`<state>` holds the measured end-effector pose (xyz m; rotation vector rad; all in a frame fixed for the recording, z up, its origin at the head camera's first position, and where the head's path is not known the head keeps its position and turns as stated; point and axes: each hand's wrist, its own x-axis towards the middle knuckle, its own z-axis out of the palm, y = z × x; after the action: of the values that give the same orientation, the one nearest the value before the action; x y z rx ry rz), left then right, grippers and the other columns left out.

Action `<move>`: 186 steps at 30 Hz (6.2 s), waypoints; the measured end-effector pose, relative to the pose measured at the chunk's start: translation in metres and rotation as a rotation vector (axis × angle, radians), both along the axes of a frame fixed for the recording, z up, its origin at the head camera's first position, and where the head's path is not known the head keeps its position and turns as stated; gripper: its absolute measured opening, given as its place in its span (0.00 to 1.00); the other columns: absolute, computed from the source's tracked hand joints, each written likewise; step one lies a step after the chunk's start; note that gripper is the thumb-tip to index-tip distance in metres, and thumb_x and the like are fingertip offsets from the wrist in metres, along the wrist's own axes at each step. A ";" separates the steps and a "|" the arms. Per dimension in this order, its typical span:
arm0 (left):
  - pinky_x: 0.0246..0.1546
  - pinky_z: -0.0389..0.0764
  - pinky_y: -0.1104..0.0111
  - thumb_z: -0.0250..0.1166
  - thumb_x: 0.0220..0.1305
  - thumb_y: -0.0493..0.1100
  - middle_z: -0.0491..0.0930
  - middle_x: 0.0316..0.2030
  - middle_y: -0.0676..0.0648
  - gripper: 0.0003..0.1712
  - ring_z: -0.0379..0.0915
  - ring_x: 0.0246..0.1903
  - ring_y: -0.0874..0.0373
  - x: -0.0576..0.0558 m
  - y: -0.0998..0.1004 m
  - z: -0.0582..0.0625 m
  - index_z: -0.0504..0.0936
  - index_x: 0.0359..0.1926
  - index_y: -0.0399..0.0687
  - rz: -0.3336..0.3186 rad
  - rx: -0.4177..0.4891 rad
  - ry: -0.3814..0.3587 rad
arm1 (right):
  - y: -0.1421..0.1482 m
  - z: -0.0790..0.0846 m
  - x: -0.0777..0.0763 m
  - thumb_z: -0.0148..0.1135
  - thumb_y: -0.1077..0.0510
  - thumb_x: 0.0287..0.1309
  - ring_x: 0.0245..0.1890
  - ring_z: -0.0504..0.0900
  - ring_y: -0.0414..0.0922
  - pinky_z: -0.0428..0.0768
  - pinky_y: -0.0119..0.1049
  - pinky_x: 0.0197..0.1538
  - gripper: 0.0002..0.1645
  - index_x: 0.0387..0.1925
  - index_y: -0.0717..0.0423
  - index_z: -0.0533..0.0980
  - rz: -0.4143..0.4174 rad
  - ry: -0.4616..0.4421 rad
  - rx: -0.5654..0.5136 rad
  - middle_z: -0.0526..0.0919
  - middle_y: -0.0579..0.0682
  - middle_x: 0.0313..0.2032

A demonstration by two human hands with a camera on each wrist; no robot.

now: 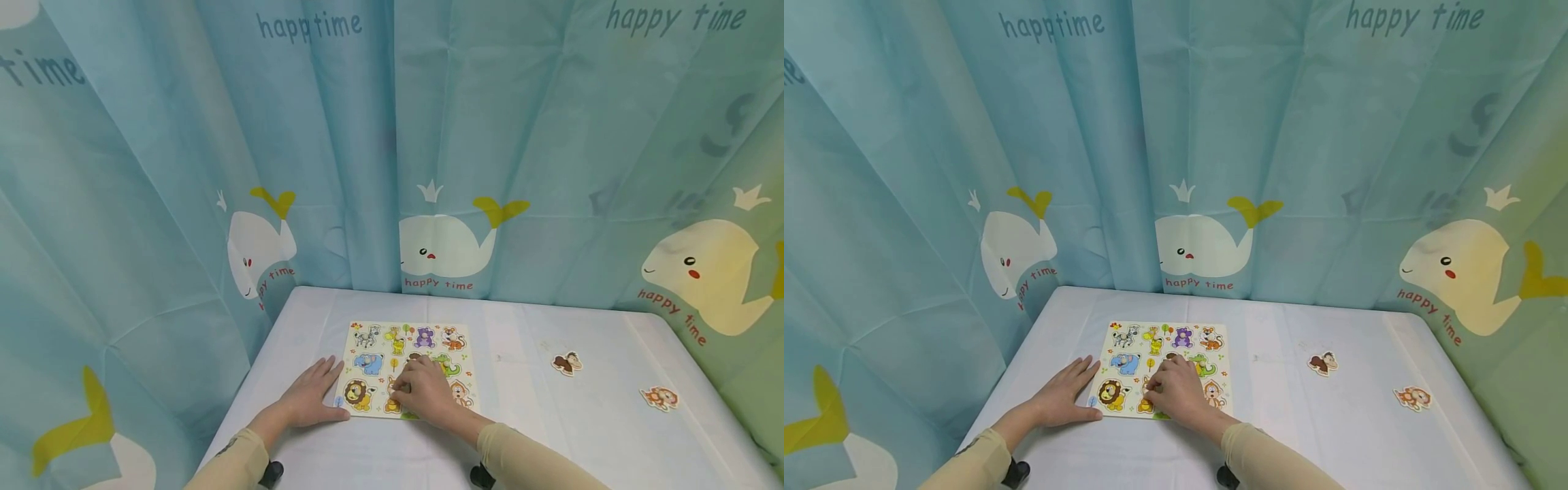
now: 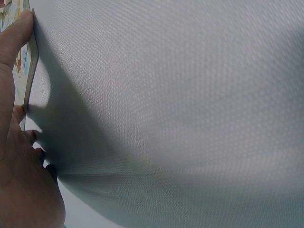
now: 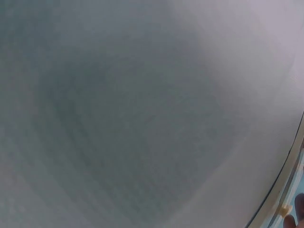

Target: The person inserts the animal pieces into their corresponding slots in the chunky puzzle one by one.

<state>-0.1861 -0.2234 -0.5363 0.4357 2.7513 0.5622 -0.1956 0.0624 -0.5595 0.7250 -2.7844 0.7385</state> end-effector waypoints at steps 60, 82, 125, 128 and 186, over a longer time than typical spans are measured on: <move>0.76 0.50 0.42 0.72 0.53 0.71 0.51 0.79 0.39 0.62 0.42 0.78 0.38 0.000 -0.001 -0.001 0.58 0.79 0.44 -0.016 0.015 0.014 | 0.247 0.042 -0.006 0.67 0.52 0.68 0.53 0.72 0.64 0.68 0.65 0.52 0.22 0.56 0.62 0.82 -0.468 -0.056 -0.126 0.82 0.64 0.50; 0.75 0.52 0.42 0.73 0.51 0.73 0.52 0.79 0.40 0.63 0.43 0.78 0.40 0.001 -0.001 -0.001 0.59 0.79 0.47 0.007 0.014 0.010 | 0.301 0.028 0.003 0.61 0.50 0.68 0.51 0.70 0.73 0.68 0.68 0.45 0.21 0.51 0.64 0.82 -0.658 -0.232 0.013 0.80 0.71 0.52; 0.75 0.51 0.41 0.72 0.52 0.72 0.51 0.80 0.40 0.63 0.42 0.78 0.39 -0.002 -0.001 -0.003 0.58 0.80 0.46 0.000 0.018 0.001 | 0.301 0.011 -0.003 0.64 0.55 0.65 0.49 0.71 0.70 0.67 0.65 0.45 0.14 0.39 0.63 0.85 -0.723 -0.196 -0.015 0.82 0.67 0.44; 0.75 0.51 0.41 0.73 0.52 0.72 0.51 0.79 0.40 0.63 0.42 0.78 0.39 -0.002 -0.001 -0.004 0.58 0.80 0.46 -0.002 0.026 -0.001 | 0.300 0.012 -0.004 0.64 0.55 0.65 0.50 0.70 0.70 0.66 0.66 0.46 0.14 0.39 0.64 0.85 -0.729 -0.206 -0.017 0.82 0.68 0.45; 0.75 0.52 0.42 0.72 0.51 0.73 0.53 0.79 0.40 0.64 0.43 0.78 0.39 0.001 -0.001 -0.002 0.60 0.79 0.45 0.001 0.014 0.012 | 0.141 0.038 -0.016 0.78 0.55 0.53 0.49 0.76 0.54 0.73 0.55 0.50 0.04 0.29 0.44 0.88 -0.287 0.036 -0.085 0.85 0.44 0.37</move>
<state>-0.1848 -0.2242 -0.5381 0.4424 2.7603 0.5815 -0.2117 0.2035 -0.5217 0.3097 -2.7226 0.7702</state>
